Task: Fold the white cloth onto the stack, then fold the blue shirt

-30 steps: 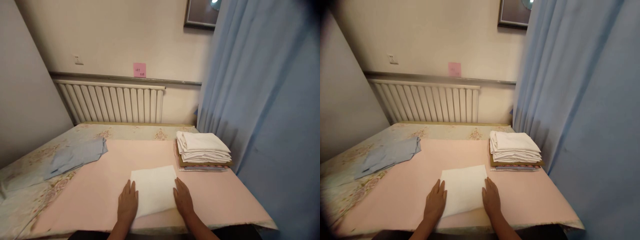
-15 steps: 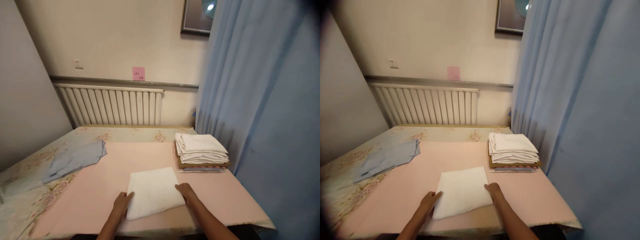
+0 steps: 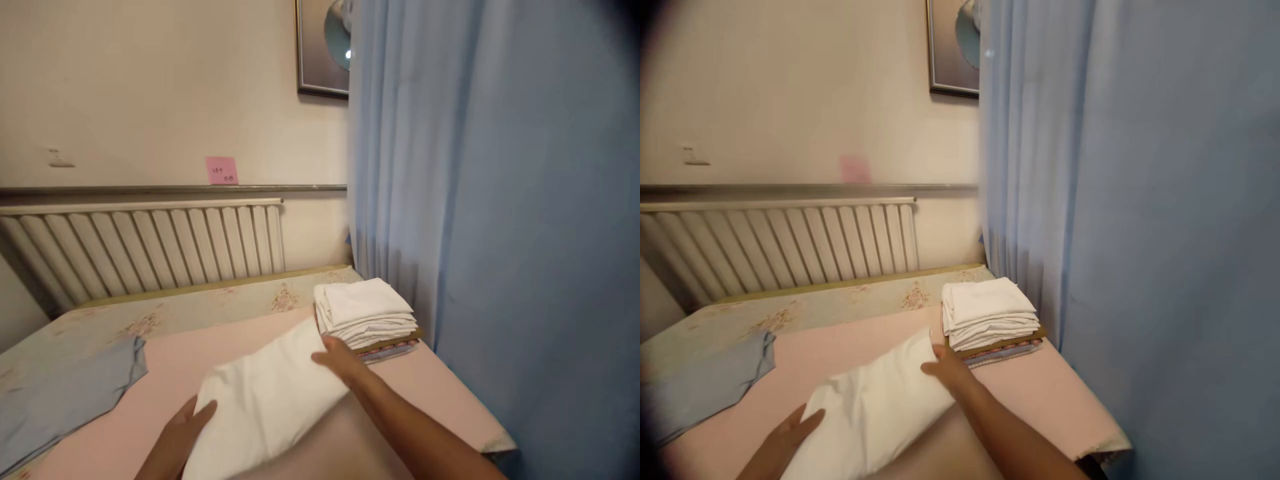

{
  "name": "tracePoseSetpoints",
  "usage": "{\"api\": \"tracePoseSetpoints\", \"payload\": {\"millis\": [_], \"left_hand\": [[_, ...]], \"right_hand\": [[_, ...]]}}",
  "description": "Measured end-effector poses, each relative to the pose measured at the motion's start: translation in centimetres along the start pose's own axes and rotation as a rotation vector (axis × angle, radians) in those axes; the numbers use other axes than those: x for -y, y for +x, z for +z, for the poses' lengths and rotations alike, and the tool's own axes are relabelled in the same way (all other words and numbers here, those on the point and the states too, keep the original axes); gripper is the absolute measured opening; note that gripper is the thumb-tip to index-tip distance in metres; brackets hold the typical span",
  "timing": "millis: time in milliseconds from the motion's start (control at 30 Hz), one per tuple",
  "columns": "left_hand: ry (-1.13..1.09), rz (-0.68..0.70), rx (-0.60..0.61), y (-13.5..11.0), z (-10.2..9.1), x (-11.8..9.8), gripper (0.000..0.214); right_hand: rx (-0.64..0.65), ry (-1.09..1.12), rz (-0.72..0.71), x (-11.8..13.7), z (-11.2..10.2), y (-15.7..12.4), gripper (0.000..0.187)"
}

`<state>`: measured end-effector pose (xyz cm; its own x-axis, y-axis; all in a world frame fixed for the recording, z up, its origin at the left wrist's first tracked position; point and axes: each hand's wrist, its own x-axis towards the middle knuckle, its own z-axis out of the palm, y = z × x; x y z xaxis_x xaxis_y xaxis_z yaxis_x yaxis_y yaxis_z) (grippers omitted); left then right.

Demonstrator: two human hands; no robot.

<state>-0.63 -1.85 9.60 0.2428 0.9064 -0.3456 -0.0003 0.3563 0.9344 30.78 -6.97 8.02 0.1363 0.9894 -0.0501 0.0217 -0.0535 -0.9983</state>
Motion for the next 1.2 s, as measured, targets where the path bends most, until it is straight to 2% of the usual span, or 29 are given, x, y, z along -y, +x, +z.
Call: {"api": "tracePoseSetpoints", "payload": {"millis": [100, 167, 233, 367, 433, 500, 633, 800, 1033, 1100, 1200], "left_hand": [[0.021, 0.124, 0.116, 0.7, 4.6, -5.0, 0.057], [0.060, 0.240, 0.162, 2.3, 8.8, -7.8, 0.057], [0.110, 0.339, 0.198, 4.6, 13.5, -9.9, 0.051], [0.213, 0.421, 0.231, 9.5, 22.0, -12.0, 0.044], [0.213, 0.422, 0.251, 11.5, 25.0, -12.3, 0.041], [0.203, 0.410, 0.271, 13.1, 27.3, -12.3, 0.039], [0.187, 0.384, 0.305, 14.8, 30.1, -12.3, 0.039], [0.173, 0.355, 0.326, 15.7, 31.7, -11.3, 0.038], [0.260, 0.200, 0.265, 17.6, 31.6, -5.8, 0.031], [0.279, 0.186, 0.253, 18.1, 31.5, -5.2, 0.030], [0.302, 0.187, 0.230, 18.5, 31.5, -5.2, 0.029]], "right_hand": [[-0.082, -0.022, -0.137, 5.8, -5.4, 1.1, 0.036], [-0.162, -0.087, -0.207, 8.9, -10.0, 2.2, 0.035], [-0.231, -0.099, -0.198, 11.0, -14.7, 3.3, 0.037], [-0.303, -0.048, -0.171, 12.4, -22.3, 4.7, 0.040], [-0.331, -0.029, -0.159, 12.1, -25.0, 5.2, 0.041], [-0.357, -0.015, -0.143, 11.6, -27.0, 5.5, 0.040], [-0.389, -0.006, -0.118, 10.9, -30.2, 6.3, 0.039], [-0.426, -0.047, -0.080, 9.3, -32.2, 6.6, 0.037], [-0.562, -0.322, 0.050, 3.9, -32.2, 5.8, 0.016], [-0.613, -0.440, 0.037, 4.0, -32.1, 5.5, 0.017], [-0.676, -0.613, -0.058, 6.3, -31.2, 5.8, 0.033]]}}
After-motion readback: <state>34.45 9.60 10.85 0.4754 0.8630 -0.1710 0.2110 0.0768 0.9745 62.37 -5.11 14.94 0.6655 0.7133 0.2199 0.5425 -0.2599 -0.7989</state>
